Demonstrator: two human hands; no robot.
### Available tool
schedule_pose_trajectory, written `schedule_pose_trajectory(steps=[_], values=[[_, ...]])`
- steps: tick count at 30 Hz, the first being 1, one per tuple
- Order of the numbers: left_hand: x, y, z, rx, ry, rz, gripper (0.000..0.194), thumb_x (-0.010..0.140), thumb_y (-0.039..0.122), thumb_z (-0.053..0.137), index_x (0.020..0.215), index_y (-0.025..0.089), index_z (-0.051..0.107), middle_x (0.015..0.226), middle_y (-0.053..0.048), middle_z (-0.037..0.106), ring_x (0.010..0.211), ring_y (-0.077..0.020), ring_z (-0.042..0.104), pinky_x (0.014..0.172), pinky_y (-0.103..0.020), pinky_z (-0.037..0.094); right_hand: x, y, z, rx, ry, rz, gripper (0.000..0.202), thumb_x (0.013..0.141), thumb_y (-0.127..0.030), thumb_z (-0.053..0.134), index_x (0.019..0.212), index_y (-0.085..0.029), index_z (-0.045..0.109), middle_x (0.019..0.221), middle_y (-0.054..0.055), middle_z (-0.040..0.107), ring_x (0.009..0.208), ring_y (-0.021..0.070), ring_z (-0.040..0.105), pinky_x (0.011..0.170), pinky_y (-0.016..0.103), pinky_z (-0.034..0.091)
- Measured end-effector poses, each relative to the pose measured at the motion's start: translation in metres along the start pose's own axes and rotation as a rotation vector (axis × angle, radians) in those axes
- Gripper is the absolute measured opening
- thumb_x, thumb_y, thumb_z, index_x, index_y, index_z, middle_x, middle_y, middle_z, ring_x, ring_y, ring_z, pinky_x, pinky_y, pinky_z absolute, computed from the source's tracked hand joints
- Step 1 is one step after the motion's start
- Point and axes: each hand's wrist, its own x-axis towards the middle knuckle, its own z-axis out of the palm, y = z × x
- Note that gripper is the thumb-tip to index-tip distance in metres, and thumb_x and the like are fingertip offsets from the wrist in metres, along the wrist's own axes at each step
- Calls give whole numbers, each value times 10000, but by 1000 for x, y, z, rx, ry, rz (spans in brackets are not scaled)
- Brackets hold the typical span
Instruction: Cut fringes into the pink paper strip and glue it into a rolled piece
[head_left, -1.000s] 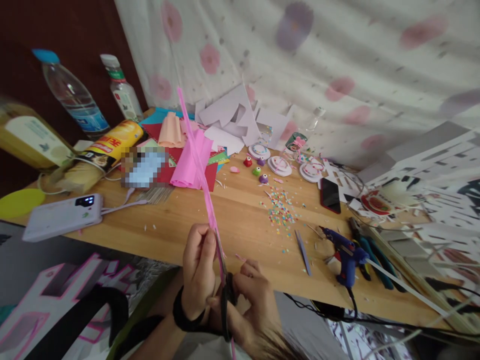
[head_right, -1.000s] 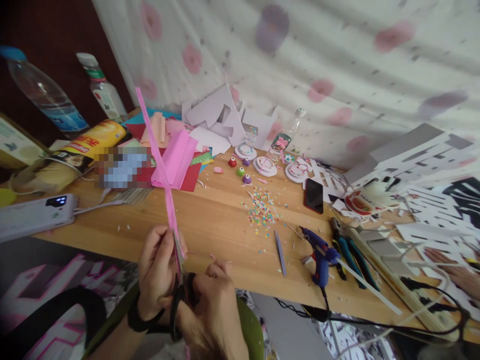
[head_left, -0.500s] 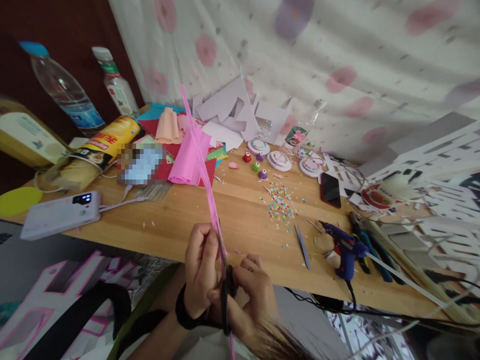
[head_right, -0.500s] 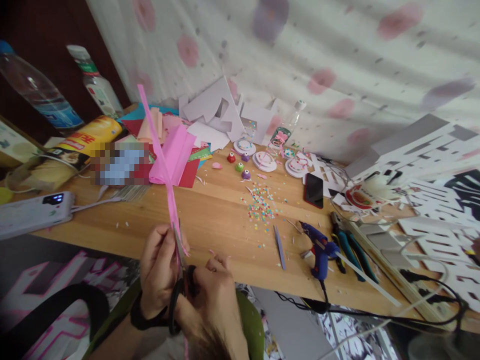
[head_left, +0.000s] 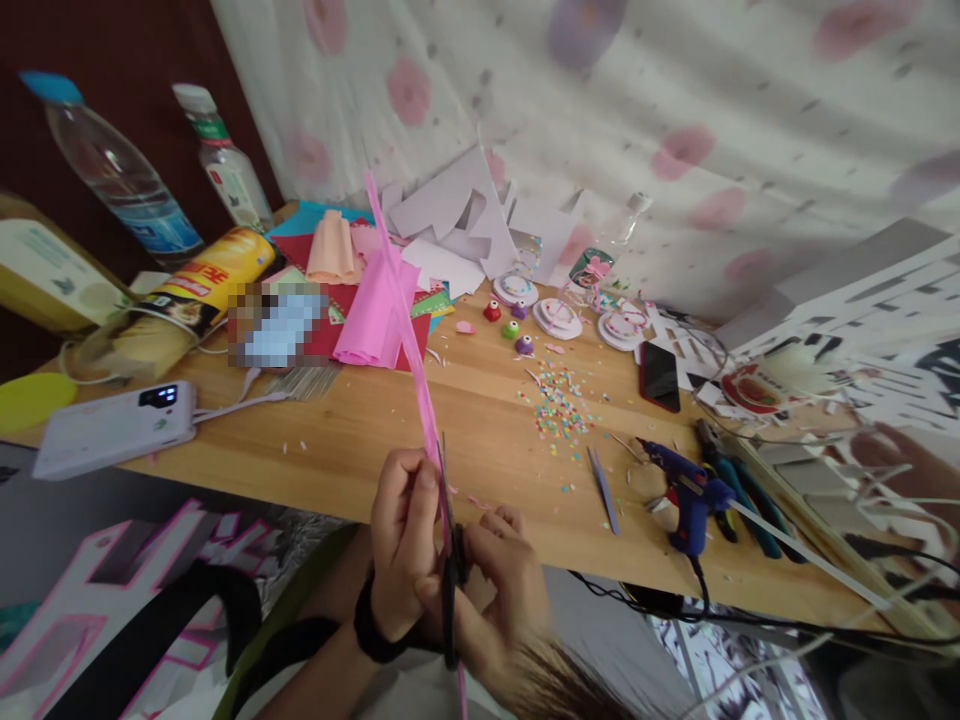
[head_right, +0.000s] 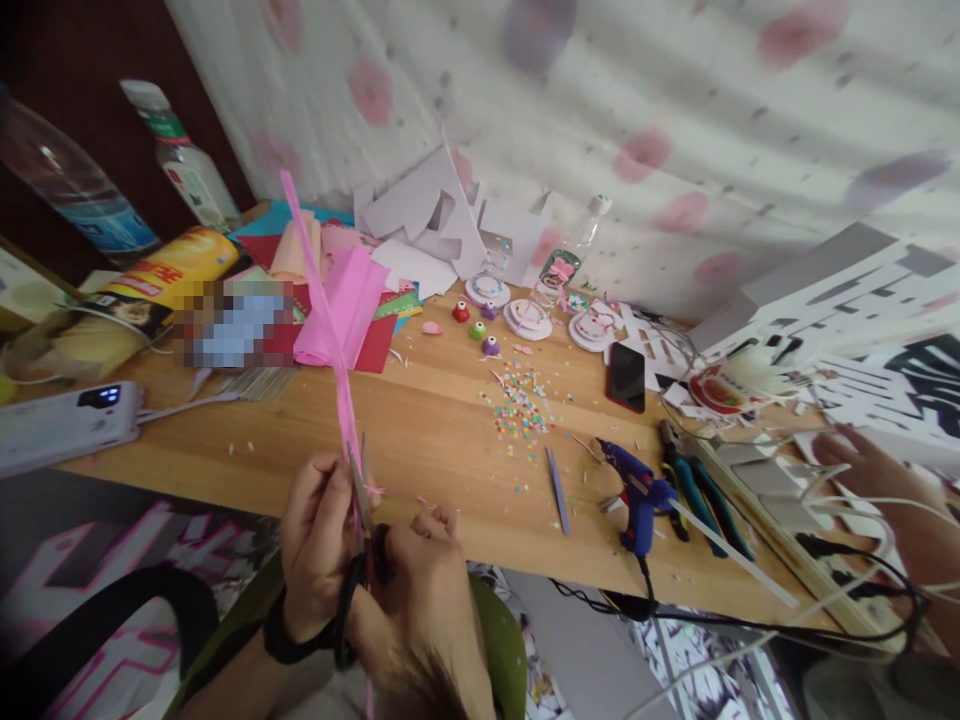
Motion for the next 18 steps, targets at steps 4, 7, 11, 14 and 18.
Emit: schedule_pose_trajectory(steps=[4, 7, 11, 14, 18], values=[[1, 3, 0, 6, 2, 3, 303, 958, 460, 574, 784, 213, 545, 642, 40, 456, 534, -106, 416, 491, -220, 373, -1, 1, -1, 51, 12, 22, 259, 741, -355, 659, 613, -202, 493, 660, -15, 497, 677, 169, 427, 670, 306, 310], [5, 6, 1, -8, 32, -9, 311, 945, 480, 587, 794, 213, 539, 648, 37, 457, 576, -118, 447, 520, -223, 386, -2, 0, -5, 207, 79, 105, 370, 788, -543, 646, 665, -207, 551, 708, 10, 558, 698, 185, 472, 627, 297, 327], [10, 10, 1, -17, 35, 32, 315, 934, 472, 609, 781, 208, 530, 661, 36, 461, 617, -123, 472, 589, -227, 424, -1, -3, -8, 592, 146, 263, 382, 780, -566, 721, 758, -198, 621, 679, -4, 592, 638, 160, 529, 582, 269, 401], [10, 12, 1, 7, 1, 13, 310, 938, 474, 601, 795, 207, 535, 661, 36, 474, 611, -122, 477, 585, -226, 427, 3, -5, -10, 748, 257, 306, 327, 708, -463, 819, 794, -193, 656, 704, 8, 644, 644, 163, 588, 594, 265, 469], [5, 16, 2, 61, -72, 29, 322, 930, 476, 609, 773, 202, 542, 673, 32, 493, 601, -114, 475, 561, -218, 408, 17, -9, -14, 811, 374, 303, 279, 677, -343, 852, 831, -196, 672, 818, 37, 721, 781, 199, 681, 720, 304, 539]])
